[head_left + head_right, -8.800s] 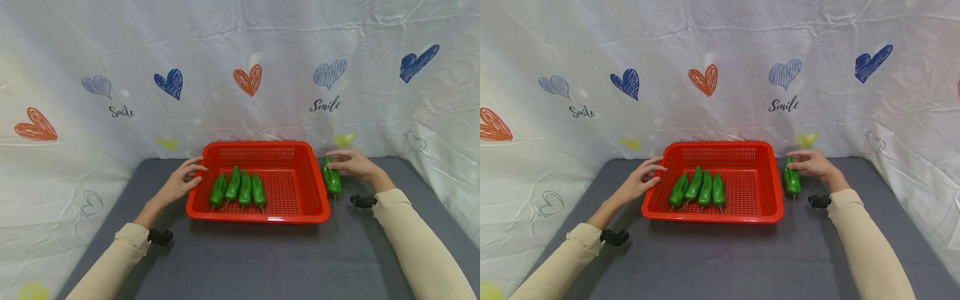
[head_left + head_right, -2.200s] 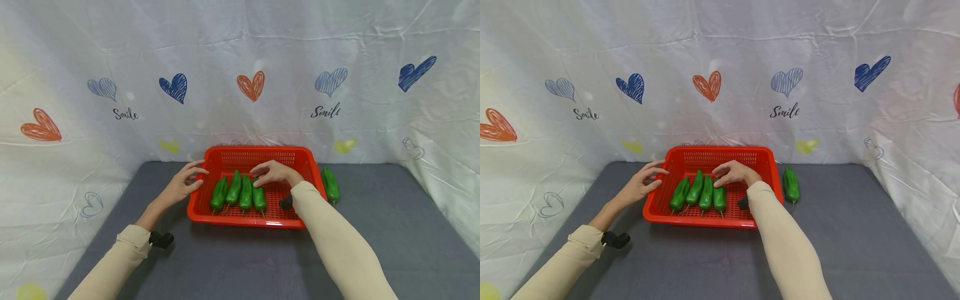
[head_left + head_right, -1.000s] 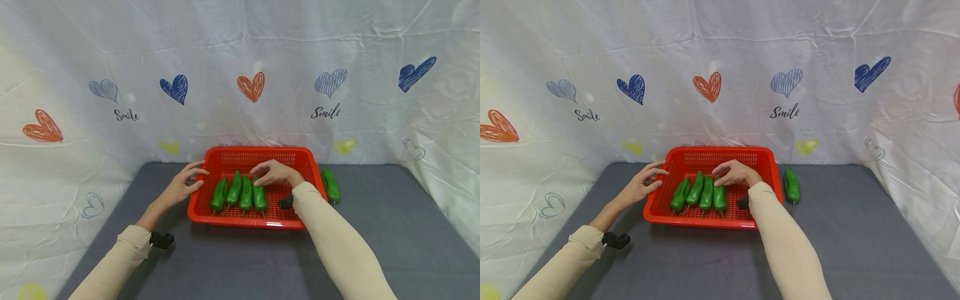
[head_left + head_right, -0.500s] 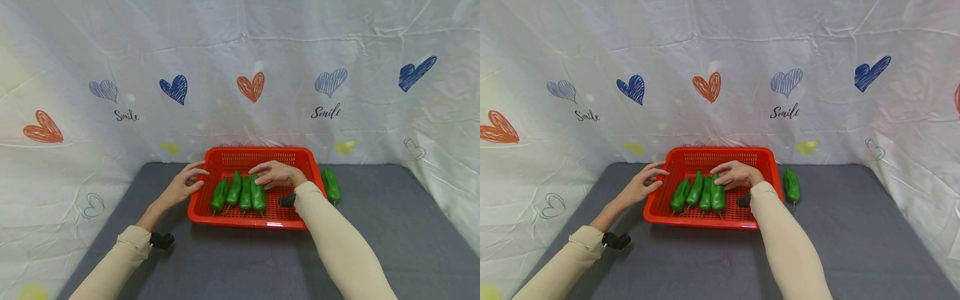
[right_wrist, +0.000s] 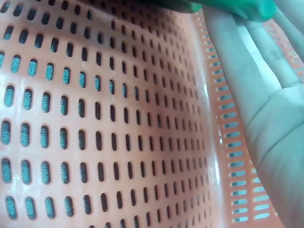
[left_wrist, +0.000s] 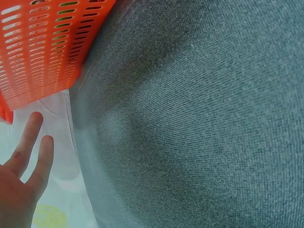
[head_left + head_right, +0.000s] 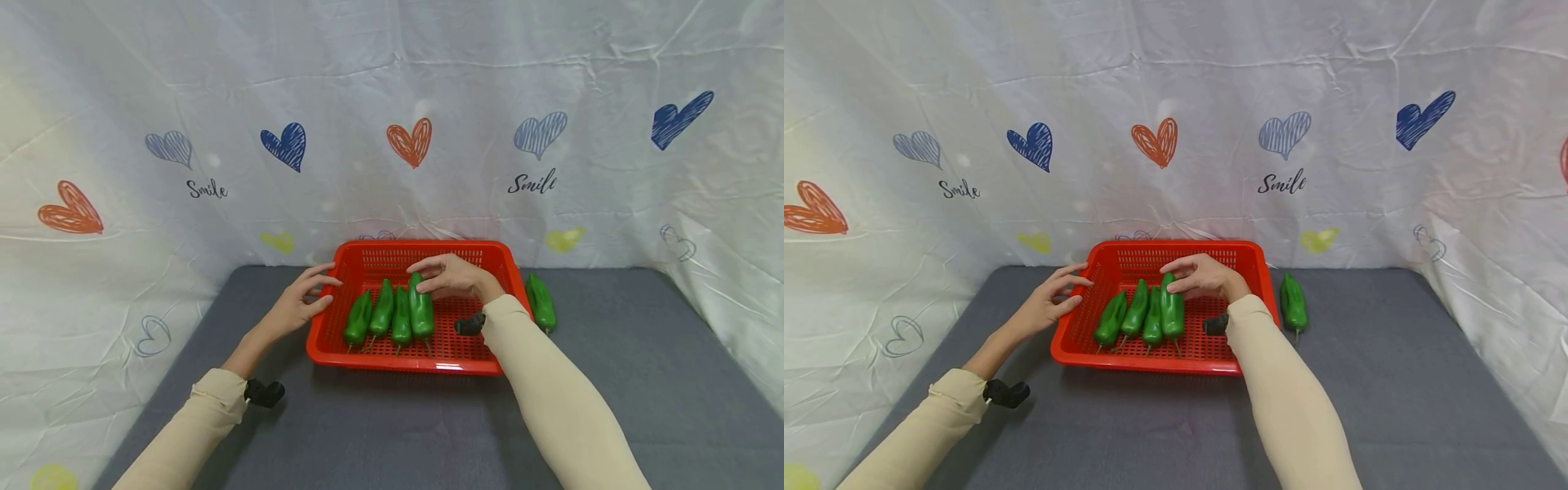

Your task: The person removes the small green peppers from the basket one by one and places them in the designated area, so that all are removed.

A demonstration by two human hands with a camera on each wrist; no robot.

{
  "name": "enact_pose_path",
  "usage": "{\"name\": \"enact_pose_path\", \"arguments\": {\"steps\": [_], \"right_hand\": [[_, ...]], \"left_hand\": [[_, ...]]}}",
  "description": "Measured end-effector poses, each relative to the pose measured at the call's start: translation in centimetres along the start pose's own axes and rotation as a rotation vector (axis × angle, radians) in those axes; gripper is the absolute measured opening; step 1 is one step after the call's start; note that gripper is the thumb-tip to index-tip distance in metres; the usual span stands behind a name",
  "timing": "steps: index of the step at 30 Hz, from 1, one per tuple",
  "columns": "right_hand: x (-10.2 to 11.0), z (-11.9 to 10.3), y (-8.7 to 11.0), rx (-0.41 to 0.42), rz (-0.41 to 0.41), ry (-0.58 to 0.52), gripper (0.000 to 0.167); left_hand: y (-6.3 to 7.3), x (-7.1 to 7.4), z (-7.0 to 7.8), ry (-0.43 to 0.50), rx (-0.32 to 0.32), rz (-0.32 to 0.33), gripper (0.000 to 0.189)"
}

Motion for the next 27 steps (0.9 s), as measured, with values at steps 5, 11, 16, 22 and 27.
{"name": "enact_pose_path", "arguments": {"steps": [5, 11, 16, 22, 27], "right_hand": [[0.1, -0.8, 0.1, 0.039, 0.036, -0.039, 0.054], [0.3, -1.7, 0.2, 0.071, 0.076, -0.077, 0.054], [0.4, -2.5, 0.5, 0.073, 0.092, -0.031, 0.056], [0.6, -3.4, 0.9, 0.071, 0.114, 0.01, 0.057], [0.7, -4.0, 1.2, 0.089, 0.12, -0.044, 0.058]], "left_hand": [[0.0, 0.0, 0.1, -0.006, -0.006, 0.001, 0.029], [0.0, 0.0, 0.0, -0.004, -0.013, 0.004, 0.029], [-0.1, 0.0, 0.0, 0.001, -0.004, 0.006, 0.029], [-0.1, 0.0, -0.1, 0.005, 0.0, 0.007, 0.029], [-0.1, 0.0, -0.1, 0.002, -0.006, 0.007, 0.029]]}}
Point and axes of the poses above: each hand's wrist, its own y-axis away from the middle knuckle, its own x-axis out of the back of the hand, z = x × y, the point moved 5 cm from there along -y, towards the middle knuckle, and after that the axes turned 9 degrees about -z, right-handed, at the moved point
